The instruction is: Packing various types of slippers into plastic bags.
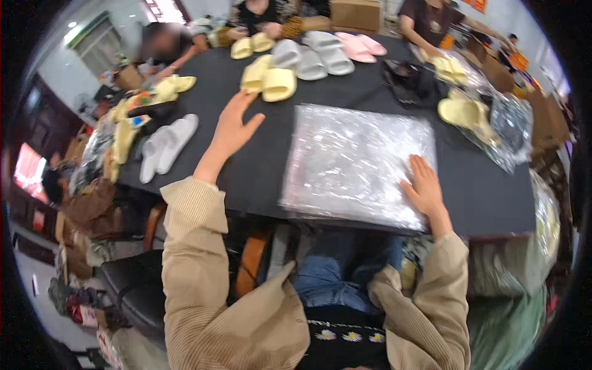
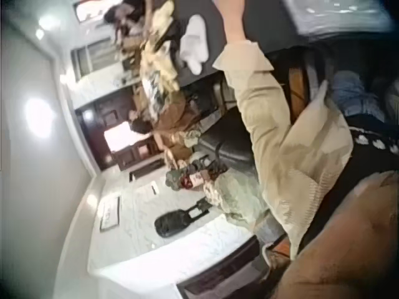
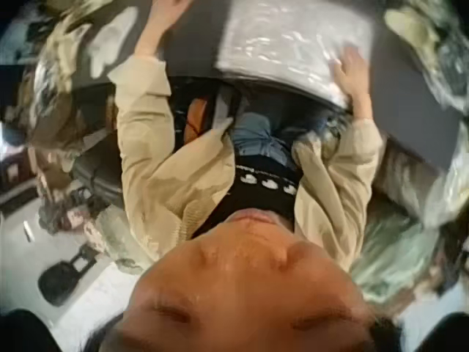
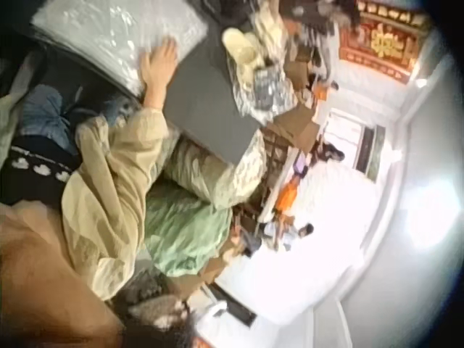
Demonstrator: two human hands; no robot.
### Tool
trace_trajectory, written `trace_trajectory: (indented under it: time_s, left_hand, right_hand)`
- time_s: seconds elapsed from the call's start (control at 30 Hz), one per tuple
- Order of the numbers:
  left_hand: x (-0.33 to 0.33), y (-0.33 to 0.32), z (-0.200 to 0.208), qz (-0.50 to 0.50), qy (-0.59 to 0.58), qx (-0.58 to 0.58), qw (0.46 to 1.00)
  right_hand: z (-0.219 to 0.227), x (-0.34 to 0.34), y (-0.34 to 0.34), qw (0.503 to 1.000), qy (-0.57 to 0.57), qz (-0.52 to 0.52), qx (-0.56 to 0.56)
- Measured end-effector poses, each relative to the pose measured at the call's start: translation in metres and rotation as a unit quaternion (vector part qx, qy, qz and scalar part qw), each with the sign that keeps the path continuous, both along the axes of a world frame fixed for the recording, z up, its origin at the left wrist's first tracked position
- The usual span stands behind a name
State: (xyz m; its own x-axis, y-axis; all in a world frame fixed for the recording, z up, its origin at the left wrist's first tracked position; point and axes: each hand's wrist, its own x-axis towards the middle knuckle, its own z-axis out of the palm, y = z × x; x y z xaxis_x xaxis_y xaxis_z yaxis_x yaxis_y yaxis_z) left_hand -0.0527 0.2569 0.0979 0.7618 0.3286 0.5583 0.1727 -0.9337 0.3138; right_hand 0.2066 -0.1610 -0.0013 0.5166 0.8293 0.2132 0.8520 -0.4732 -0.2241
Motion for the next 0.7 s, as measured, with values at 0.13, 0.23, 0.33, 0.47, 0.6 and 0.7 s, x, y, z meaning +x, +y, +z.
trace_trajectory:
  time_s: [0.13,0.23,0.33,0.47,0.6,0.7]
  left_hand:
    - [0.030,-0.132,0.018,-0.209,0.090,0.106,0.968]
    - [0.059,-0.191,-0.013,-0.215,0.146,0.125,0.957]
    - [0.078,-0.207,-0.056,-0.169,0.199,0.151,0.953]
    - [0.061,-0.205,-0.092,-0.090,0.255,0.071,0.960]
    - [0.055,-0.195,-0.107,-0.096,0.189,0.042,0.976]
    - [0.054,-0.197,-0.096,-0.085,0.192,0.042,0.977]
  right_hand:
    - [-0.002,-0.006,0.016,1.000,-0.013,0.003,0.016]
    - [-0.008,-0.009,0.019,0.998,-0.042,0.005,0.038]
    - [-0.009,-0.012,0.016,0.997,-0.060,-0.012,0.042]
    - [-0.010,-0.013,0.017,0.998,-0.053,-0.029,0.023]
    - [-0.007,-0.009,0.013,0.997,-0.060,-0.041,-0.007]
    - [-0.005,-0.006,0.007,0.997,-0.060,-0.040,-0.008]
